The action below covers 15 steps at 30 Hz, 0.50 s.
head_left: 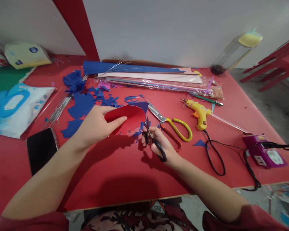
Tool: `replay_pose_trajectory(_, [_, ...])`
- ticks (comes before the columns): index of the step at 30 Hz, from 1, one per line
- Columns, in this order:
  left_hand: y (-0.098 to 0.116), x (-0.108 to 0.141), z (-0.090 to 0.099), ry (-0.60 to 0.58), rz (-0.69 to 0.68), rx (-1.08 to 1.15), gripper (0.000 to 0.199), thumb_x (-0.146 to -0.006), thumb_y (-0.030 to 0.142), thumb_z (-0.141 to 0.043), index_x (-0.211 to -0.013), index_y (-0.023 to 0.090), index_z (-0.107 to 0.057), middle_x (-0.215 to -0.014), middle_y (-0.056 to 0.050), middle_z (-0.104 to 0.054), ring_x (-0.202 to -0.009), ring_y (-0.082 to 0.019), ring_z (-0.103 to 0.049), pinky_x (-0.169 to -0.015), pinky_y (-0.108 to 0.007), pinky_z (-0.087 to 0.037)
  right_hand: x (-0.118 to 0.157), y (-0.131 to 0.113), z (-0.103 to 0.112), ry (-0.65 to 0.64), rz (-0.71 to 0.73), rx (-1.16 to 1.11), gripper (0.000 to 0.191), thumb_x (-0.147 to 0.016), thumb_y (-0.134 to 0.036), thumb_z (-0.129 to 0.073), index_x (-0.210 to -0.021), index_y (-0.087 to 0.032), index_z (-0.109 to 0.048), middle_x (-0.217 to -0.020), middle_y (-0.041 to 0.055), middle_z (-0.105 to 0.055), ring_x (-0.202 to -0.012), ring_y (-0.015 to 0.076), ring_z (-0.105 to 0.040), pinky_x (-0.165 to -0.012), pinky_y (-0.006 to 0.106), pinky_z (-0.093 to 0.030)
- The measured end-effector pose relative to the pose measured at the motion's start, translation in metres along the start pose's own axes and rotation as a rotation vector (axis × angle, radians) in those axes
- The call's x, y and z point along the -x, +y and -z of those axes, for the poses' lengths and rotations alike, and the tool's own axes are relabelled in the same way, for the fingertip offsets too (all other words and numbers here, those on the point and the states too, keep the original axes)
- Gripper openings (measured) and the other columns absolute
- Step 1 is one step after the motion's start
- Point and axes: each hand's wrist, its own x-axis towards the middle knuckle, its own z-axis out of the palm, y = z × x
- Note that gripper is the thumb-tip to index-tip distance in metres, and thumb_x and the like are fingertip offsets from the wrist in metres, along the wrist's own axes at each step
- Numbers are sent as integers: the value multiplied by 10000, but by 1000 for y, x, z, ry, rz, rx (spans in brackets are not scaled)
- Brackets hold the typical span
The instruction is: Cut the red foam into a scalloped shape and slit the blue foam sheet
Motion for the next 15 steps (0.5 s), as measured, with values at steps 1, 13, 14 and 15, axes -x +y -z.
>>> replay_pose_trajectory(1, [0, 0, 0, -9, 2, 0, 112, -721, 290, -642, -704, 203, -709, -735, 36, -713, -655, -154, -608, -635, -234, -465, 0, 0, -1, -1, -1, 7, 546, -679, -643, -591, -1004, -243, -412, -776, 16, -487, -655, 136, -457, -588, 279, -406])
replay_pose_trajectory(13, [1, 3, -1, -50, 12, -27, 166, -742, 318, -621, -781, 195, -726, -768, 28, -727, -679, -164, -631, -670, -260, -496, 5, 6, 1, -30, 34, 50, 441, -770, -593, -532, -1007, -244, -404, -723, -18, -465, -622, 124, -450, -614, 296, -385])
replay_pose_trajectory(14, [0, 3, -1, -46, 10, -24, 166, -740, 323, -624, -780, 198, -727, -766, 32, -726, -677, -166, -632, -668, -261, -495, 5, 6, 0, -32, 38, 43, 431, -775, -586, -532, -1004, -243, -405, -715, -22, -461, -617, 121, -446, -609, 291, -380])
replay_pose_trajectory(15, [0, 3, -1, -45, 10, -24, 166, -739, 327, -625, -780, 204, -727, -764, 36, -726, -677, -168, -633, -666, -262, -494, 5, 6, 0, -34, 41, 34, 419, -780, -575, -533, -1001, -243, -406, -711, -25, -458, -613, 118, -443, -606, 288, -376])
